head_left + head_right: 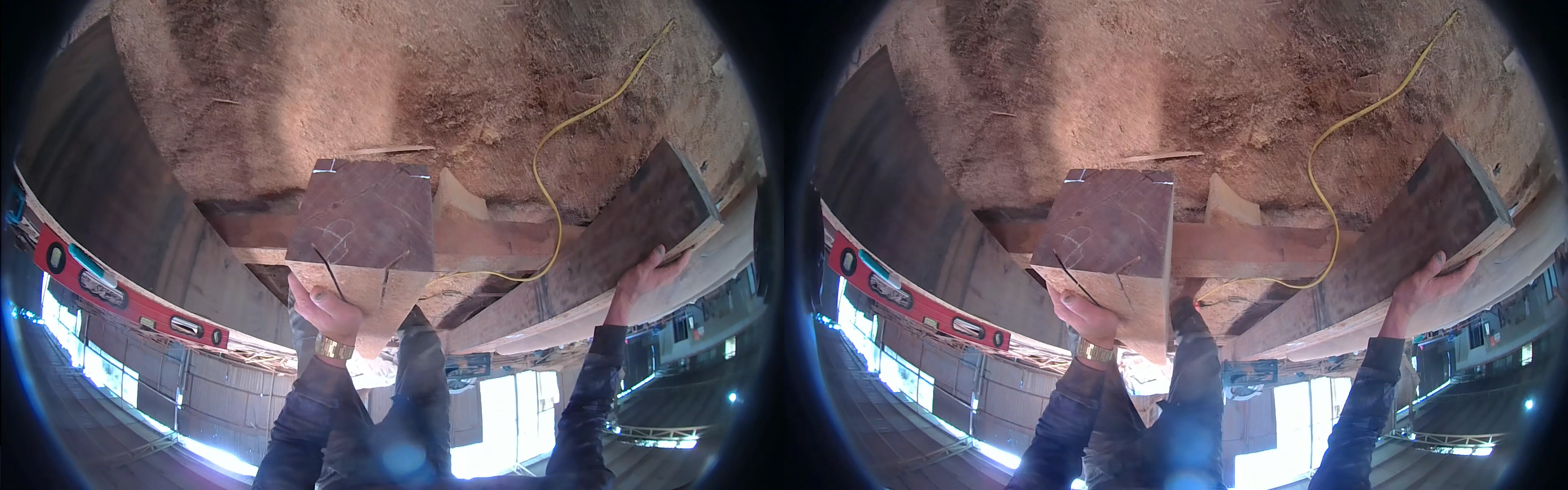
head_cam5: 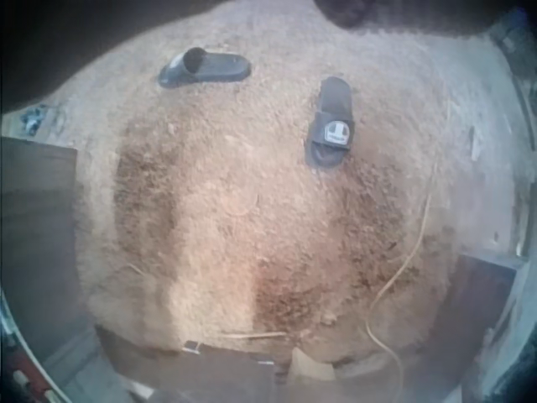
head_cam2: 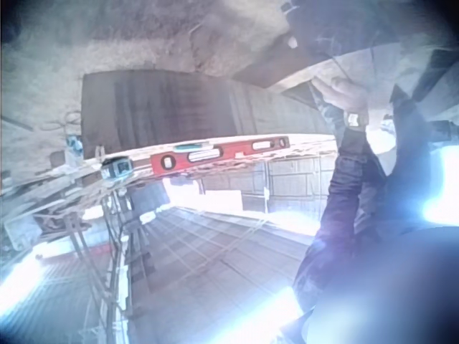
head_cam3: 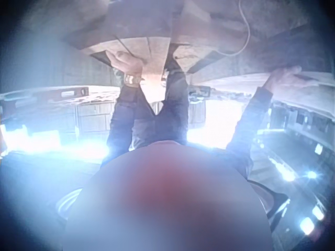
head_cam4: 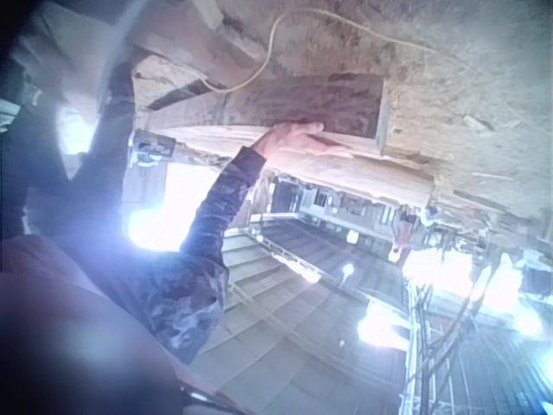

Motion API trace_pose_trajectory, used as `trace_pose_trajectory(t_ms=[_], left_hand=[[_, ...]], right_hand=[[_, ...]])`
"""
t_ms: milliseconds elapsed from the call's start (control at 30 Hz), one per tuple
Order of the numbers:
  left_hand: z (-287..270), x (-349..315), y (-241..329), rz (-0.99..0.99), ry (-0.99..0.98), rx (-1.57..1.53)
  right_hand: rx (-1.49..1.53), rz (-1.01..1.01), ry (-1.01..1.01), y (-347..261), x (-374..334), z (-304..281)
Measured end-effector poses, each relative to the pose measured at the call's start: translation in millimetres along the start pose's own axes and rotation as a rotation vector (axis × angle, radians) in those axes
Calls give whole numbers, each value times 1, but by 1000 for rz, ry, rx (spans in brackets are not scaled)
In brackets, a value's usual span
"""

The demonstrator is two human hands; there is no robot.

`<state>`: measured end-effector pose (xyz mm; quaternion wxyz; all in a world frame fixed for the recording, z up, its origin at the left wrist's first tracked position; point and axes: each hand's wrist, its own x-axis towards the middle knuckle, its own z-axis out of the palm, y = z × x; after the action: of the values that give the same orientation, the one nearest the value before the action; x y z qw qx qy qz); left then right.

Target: The person gathers thin wooden planks and ties them into bundles using red string. Then the person uses a circular saw to cut a larger plank on a workbench.

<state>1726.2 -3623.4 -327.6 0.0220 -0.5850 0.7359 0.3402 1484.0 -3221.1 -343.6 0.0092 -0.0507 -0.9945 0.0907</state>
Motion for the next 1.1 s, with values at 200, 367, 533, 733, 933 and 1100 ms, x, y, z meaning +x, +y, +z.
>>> trace_pose_trajectory(t_ms=[200, 367, 533, 733, 933, 1100], left_hand=[[-3, -4, -7, 9, 10, 17], [-5, -4, -12, -9, -59, -43], [-8, -9, -23, 55, -14, 78], [-15, -13, -37, 91, 4, 124], [-13, -14, -29, 6, -22, 107], [-19, -18, -35, -39, -61, 122]], right_hand=[[16, -17, -15, 9, -2, 1], [-40, -53, 23, 14, -3, 2], [-10, 21, 1, 15, -2, 2], [84, -18, -69, 17, -4, -1], [-98, 47, -72, 12, -6, -3], [-58, 98, -59, 8, -5, 0]])
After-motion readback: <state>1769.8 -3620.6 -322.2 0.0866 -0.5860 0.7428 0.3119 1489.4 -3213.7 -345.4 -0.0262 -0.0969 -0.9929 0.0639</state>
